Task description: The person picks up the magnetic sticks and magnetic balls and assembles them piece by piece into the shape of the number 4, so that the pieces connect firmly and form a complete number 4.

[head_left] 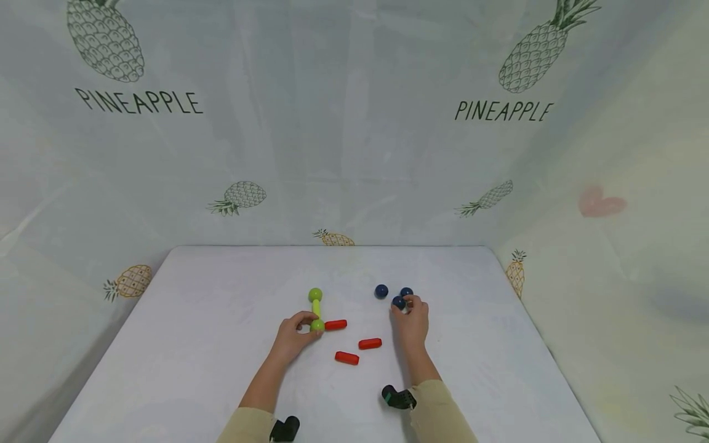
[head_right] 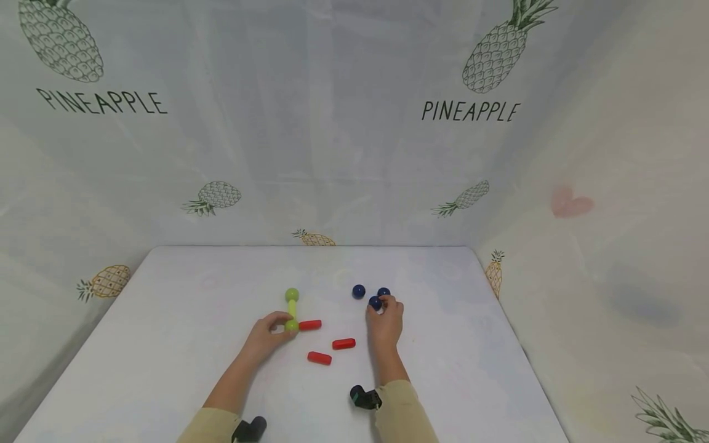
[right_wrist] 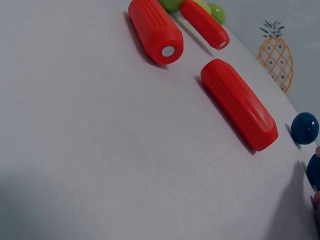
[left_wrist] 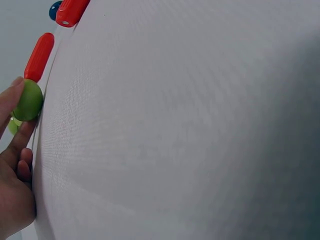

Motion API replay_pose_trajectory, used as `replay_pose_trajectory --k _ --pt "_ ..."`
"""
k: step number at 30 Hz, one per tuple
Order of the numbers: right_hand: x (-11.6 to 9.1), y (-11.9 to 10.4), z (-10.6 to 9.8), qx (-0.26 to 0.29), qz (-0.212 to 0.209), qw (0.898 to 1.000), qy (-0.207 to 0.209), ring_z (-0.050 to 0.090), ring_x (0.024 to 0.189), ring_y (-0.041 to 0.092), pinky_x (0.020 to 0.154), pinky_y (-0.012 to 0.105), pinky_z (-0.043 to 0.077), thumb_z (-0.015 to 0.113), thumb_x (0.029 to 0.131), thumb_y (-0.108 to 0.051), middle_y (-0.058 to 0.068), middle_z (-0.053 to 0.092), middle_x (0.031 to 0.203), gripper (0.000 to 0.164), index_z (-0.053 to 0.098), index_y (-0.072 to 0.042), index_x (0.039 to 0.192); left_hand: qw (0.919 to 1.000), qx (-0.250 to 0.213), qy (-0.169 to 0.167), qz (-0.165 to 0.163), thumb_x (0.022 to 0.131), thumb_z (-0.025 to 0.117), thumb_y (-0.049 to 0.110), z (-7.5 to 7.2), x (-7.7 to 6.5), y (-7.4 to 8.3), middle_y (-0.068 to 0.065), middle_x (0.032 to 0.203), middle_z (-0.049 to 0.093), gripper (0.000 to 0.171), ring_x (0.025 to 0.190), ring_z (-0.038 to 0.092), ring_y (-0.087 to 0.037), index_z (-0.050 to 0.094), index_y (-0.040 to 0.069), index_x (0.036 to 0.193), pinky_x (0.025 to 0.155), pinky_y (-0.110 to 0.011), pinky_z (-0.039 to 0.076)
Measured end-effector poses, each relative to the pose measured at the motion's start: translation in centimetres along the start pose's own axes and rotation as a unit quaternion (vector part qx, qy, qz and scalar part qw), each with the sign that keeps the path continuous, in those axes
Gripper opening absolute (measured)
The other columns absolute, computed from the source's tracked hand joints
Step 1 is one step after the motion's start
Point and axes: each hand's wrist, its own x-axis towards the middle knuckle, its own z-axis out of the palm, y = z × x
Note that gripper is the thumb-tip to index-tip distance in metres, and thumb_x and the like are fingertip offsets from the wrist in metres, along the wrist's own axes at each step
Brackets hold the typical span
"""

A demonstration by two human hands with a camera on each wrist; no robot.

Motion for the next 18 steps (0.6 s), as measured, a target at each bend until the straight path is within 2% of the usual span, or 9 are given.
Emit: replay_pose_trajectory --k 18 --pt "0.02 -0.36 0.31 0.012 0.002 1.0 0.007 0.053 0.105 0.032 0.094 0.045 0.046 0.07 0.087 -0.011 0.018 0.057 0.114 0.032 0.057 -0.002 0.115 1.0 -0.005 -0.001 0.005 0.081 0.08 0.017 0.0 -0.04 0.0 0.002 0.103 0.062 0.032 0.101 0.047 -0.024 0.068 0.016 0.111 0.086 -0.041 0.043"
